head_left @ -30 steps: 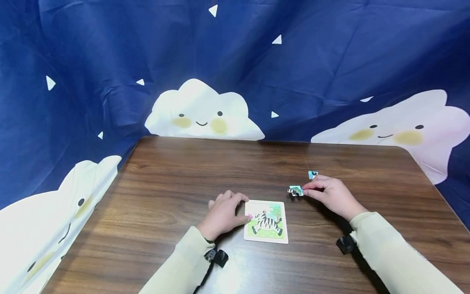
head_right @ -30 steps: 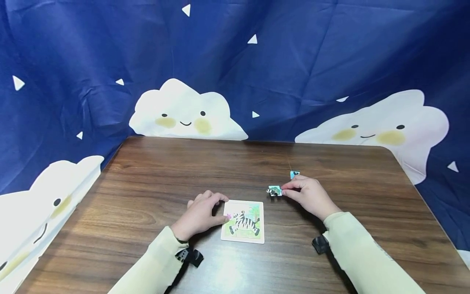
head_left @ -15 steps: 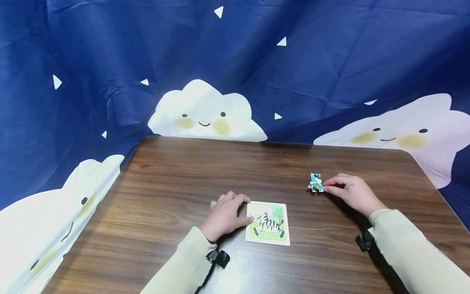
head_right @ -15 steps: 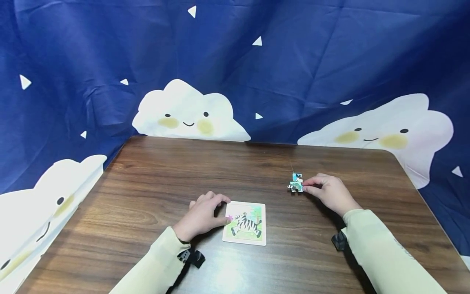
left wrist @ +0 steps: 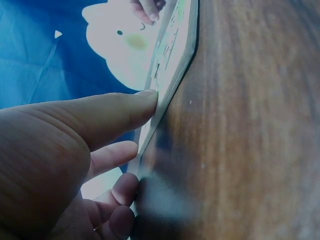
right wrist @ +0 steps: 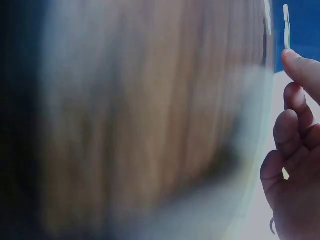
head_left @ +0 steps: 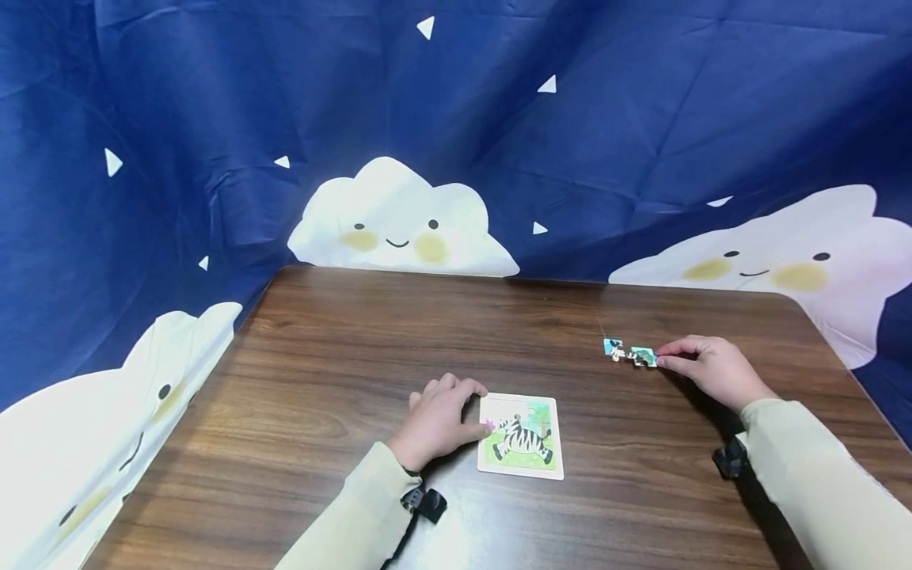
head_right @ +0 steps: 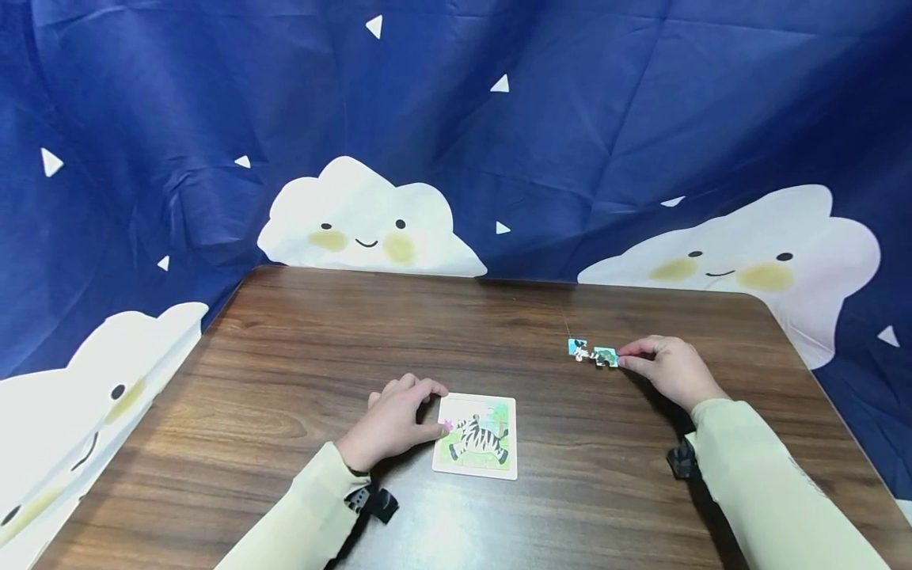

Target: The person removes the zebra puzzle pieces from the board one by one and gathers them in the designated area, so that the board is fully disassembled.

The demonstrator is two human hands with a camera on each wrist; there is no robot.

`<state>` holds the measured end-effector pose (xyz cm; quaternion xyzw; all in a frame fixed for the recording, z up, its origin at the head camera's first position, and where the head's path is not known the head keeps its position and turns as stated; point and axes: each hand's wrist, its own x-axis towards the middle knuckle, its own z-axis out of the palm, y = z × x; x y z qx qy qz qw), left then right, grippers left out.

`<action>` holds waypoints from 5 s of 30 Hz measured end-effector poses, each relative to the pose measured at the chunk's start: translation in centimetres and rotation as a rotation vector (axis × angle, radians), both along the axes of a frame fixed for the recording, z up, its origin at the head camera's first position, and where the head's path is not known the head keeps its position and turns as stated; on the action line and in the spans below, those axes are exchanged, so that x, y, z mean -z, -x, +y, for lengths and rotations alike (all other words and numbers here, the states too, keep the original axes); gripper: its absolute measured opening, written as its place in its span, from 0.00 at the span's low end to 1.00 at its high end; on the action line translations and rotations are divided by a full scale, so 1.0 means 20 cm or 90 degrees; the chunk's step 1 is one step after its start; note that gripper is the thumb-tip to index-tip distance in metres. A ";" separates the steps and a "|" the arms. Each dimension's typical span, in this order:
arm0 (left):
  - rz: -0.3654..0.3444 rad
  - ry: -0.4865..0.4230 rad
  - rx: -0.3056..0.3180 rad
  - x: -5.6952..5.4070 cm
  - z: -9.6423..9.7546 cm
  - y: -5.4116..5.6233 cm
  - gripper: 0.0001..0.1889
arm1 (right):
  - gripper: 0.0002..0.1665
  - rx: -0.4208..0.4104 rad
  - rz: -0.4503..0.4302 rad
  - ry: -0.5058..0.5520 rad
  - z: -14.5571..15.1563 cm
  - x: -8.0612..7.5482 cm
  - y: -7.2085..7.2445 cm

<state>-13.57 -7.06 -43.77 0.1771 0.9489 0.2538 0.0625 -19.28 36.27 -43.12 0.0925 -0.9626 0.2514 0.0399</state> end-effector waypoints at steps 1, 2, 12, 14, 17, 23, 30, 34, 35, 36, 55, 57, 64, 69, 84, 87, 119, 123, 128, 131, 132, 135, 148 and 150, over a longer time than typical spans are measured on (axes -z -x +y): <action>0.001 0.000 0.000 0.00 0.00 0.00 0.27 | 0.13 0.004 -0.006 -0.001 0.01 0.00 0.00; 0.003 0.000 0.000 0.00 0.00 0.00 0.27 | 0.14 0.006 -0.009 -0.003 0.02 0.00 0.01; 0.009 -0.004 0.000 0.02 0.00 0.01 0.27 | 0.13 0.024 -0.024 -0.022 0.14 0.02 0.04; 0.009 -0.005 0.001 0.02 0.00 0.00 0.27 | 0.14 0.028 -0.036 -0.026 0.15 0.02 0.04; 0.009 -0.006 0.002 0.02 0.00 0.00 0.27 | 0.16 0.032 -0.055 -0.033 0.17 0.01 0.05; 0.006 -0.004 0.003 0.01 0.00 0.00 0.27 | 0.18 0.028 -0.082 -0.043 0.19 0.01 0.06; 0.006 0.000 0.001 0.01 0.00 0.00 0.27 | 0.19 0.033 -0.078 -0.036 0.18 0.01 0.06; 0.008 0.002 0.000 0.01 0.00 0.00 0.27 | 0.19 0.037 -0.074 -0.033 0.17 0.01 0.06; 0.008 0.002 0.000 0.01 0.00 0.00 0.27 | 0.18 0.037 -0.074 -0.033 0.17 0.01 0.06; 0.008 0.001 0.001 0.01 0.00 0.00 0.27 | 0.18 0.038 -0.073 -0.033 0.17 0.01 0.06; 0.004 0.001 0.003 0.02 0.00 0.02 0.27 | 0.22 0.170 0.019 0.163 0.11 0.09 -0.07; 0.004 0.000 0.003 0.02 0.00 0.02 0.27 | 0.23 0.177 0.019 0.203 0.08 0.09 -0.09; 0.006 0.001 0.003 0.01 0.01 0.02 0.27 | 0.23 0.167 0.003 0.323 -0.06 0.08 -0.14; 0.006 -0.001 0.004 0.01 0.01 0.02 0.27 | 0.20 0.132 0.024 0.316 -0.16 0.04 -0.18; 0.002 0.002 0.000 0.01 0.00 0.00 0.27 | 0.14 0.028 0.032 0.265 -0.48 0.00 -0.22; -0.001 -0.003 -0.001 0.01 -0.01 0.00 0.27 | 0.14 -0.007 0.010 0.272 -0.55 0.00 -0.22; -0.008 0.008 -0.005 0.01 0.00 0.01 0.27 | 0.16 -0.153 -0.133 0.123 -0.82 0.05 -0.24; -0.007 0.008 -0.005 0.01 0.00 0.01 0.27 | 0.16 -0.149 -0.137 0.125 -0.83 0.04 -0.25; -0.006 0.011 -0.006 0.01 0.00 0.01 0.27 | 0.16 -0.138 -0.135 0.132 -0.83 0.04 -0.25; -0.007 0.010 -0.006 0.01 0.00 0.01 0.27 | 0.16 -0.146 -0.125 0.144 -0.83 0.04 -0.26; -0.008 0.009 -0.005 0.01 0.00 0.01 0.27 | 0.16 -0.148 -0.124 0.149 -0.83 0.04 -0.26; -0.010 0.007 -0.004 0.01 0.00 0.01 0.27 | 0.16 -0.155 -0.126 0.158 -0.82 0.04 -0.26; -0.004 0.004 -0.004 0.01 0.00 0.01 0.26 | 0.15 -0.159 -0.115 0.164 -0.82 0.05 -0.26; -0.005 0.004 -0.005 0.01 0.00 0.01 0.26 | 0.15 -0.163 -0.110 0.171 -0.82 0.05 -0.26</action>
